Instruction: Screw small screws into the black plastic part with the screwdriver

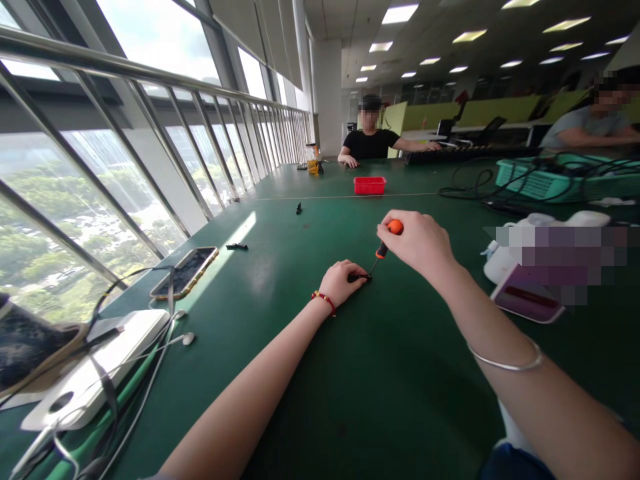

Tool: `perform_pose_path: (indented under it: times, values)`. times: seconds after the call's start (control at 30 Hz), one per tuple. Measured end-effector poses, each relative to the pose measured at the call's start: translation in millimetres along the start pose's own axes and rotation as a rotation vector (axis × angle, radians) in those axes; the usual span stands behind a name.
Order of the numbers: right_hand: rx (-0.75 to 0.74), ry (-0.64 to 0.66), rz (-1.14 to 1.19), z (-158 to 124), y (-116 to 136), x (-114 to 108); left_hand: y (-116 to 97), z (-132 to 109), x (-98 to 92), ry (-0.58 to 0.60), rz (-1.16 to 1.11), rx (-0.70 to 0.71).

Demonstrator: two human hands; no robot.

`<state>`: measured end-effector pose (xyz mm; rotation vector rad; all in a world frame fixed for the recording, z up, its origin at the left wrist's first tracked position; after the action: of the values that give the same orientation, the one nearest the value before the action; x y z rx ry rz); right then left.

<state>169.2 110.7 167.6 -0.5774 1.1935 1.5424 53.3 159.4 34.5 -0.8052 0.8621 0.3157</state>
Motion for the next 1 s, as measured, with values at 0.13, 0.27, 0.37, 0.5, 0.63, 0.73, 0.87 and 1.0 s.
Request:
perform_pose_path:
  times: [0.13, 0.27, 0.37, 0.5, 0.63, 0.73, 0.87, 1.0]
  values:
    - [0.001, -0.009, 0.004, 0, 0, 0, 0, 0, -0.5, -0.007, 0.001, 0.003]
    - [0.005, -0.008, -0.007, 0, 0, 0, 0, 0, 0.0, -0.005, 0.006, 0.001]
    - [0.001, -0.025, -0.002, -1, 0, -2, 0, 0, 0.1, -0.002, 0.003, -0.001]
    - [-0.004, -0.007, -0.008, -1, 1, 0, -1, 0, -1.4, -0.001, 0.002, 0.002]
    - [-0.003, 0.005, -0.011, -1, 1, 1, -1, -1, -0.6, 0.005, 0.013, 0.001]
    - [0.005, -0.008, -0.008, 0, 1, 0, -1, -1, 2.4, 0.007, 0.016, -0.001]
    - [0.029, -0.01, -0.038, 1, -2, 2, -6, 3, -5.7, 0.033, 0.043, -0.021]
    - [0.038, 0.002, -0.036, 3, -5, 4, -14, -5, -38.2, 0.117, 0.196, -0.147]
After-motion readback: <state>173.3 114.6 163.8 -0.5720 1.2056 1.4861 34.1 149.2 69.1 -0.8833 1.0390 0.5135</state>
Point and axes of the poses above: each hand's wrist, its own z-axis towards the middle knuckle, its own x-axis out of the palm, y = z × x, the point moved 10 cm from there along z, towards the middle knuckle, and after that the axes turned 7 degrees about x, right-handed, at the moved point
